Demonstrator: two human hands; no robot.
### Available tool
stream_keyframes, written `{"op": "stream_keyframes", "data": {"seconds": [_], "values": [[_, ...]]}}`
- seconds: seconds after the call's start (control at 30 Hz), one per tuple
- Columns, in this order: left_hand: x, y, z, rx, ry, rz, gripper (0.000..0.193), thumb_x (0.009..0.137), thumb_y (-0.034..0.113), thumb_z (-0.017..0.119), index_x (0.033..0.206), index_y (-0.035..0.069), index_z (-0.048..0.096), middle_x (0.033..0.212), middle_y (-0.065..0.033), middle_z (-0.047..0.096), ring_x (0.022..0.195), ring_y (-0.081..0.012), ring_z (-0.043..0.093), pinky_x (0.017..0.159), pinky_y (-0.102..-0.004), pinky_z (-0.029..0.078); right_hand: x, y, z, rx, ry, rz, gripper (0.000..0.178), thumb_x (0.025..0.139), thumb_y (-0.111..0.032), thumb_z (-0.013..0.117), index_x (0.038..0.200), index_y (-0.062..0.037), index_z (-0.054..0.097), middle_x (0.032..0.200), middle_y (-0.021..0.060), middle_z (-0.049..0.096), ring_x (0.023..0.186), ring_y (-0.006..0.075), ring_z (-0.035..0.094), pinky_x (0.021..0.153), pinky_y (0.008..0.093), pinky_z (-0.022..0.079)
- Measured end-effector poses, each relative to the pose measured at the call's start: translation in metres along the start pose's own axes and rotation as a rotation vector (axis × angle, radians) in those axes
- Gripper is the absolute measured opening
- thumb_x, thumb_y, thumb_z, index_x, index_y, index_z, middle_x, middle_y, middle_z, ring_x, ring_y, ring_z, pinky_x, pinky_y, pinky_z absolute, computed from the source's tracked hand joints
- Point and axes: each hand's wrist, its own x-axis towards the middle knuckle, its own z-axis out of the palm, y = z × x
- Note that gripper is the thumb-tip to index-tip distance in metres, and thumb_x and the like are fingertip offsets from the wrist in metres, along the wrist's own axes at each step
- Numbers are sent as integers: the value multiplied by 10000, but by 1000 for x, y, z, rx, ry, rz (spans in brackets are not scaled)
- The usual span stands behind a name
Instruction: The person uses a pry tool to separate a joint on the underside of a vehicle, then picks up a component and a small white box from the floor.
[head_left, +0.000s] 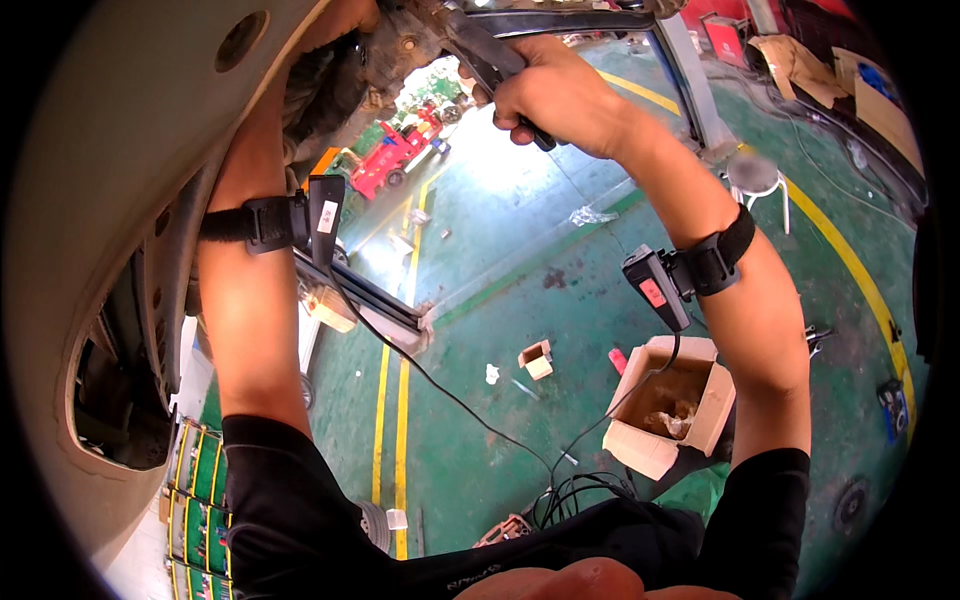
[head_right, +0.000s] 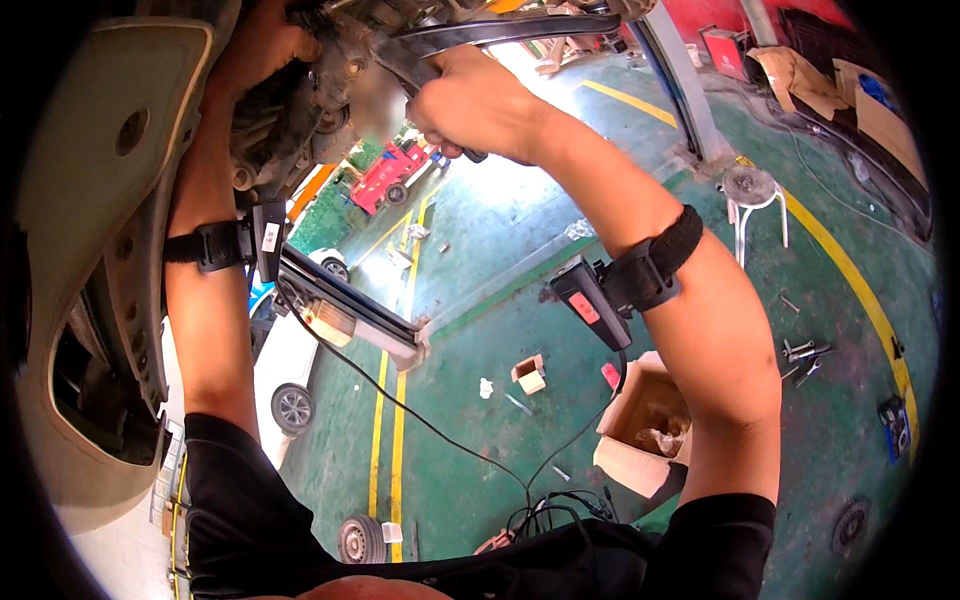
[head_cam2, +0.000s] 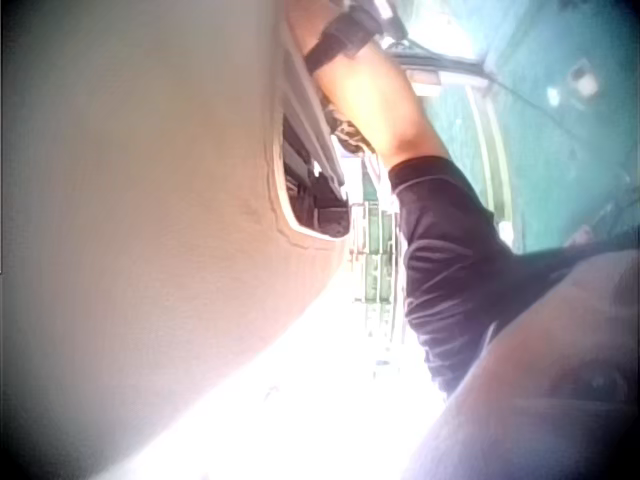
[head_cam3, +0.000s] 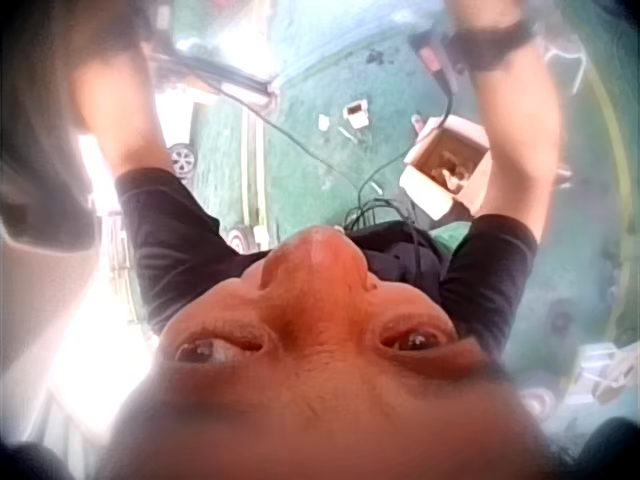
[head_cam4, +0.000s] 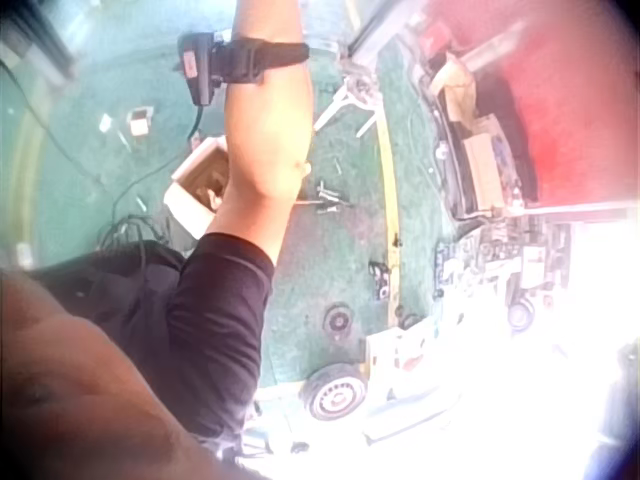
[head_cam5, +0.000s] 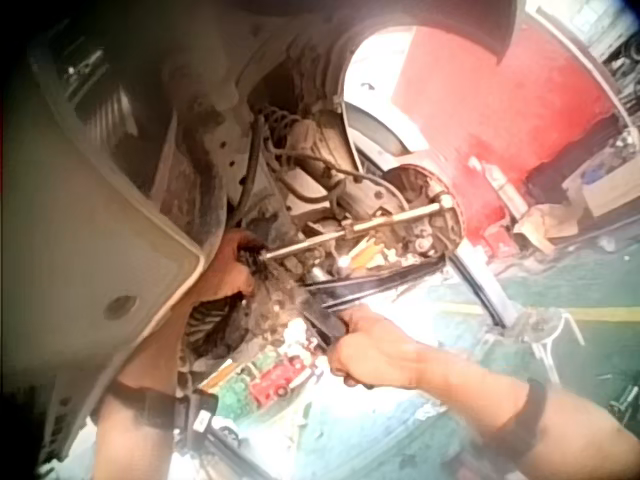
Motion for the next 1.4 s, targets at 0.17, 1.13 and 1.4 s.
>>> {"op": "stream_keyframes", "data": {"seconds": [0.17, 1.13, 1.4], "values": [[10, -7, 1, -212, -94, 39, 694, 526, 88, 734, 1200, 37, 577, 1152, -196, 582, 1081, -338, 534, 888, -406, 429, -2, 1, 7, 187, -4, -7, 176, 676, -7, 550, 846, 34, 554, 655, 87, 554, 504, 143, 533, 452, 269, 410], [-1, -1, -14, -120, -90, 2, 614, 520, 160, 770, 1111, 45, 648, 940, -156, 675, 908, -286, 611, 814, -360, 442, -4, -13, 34, 35, 80, 63, 268, 684, -135, 486, 788, 91, 584, 732, 280, 612, 701, 406, 588, 667, 405, 473], [11, -19, -6, -309, -113, -14, 361, 644, 194, 698, 962, 24, 683, 838, -130, 659, 824, -247, 598, 754, -331, 445, -8, -21, 49, -214, 173, -9, 263, 696, -93, 462, 867, 77, 567, 728, 254, 589, 691, 370, 559, 678, 404, 460]]}}
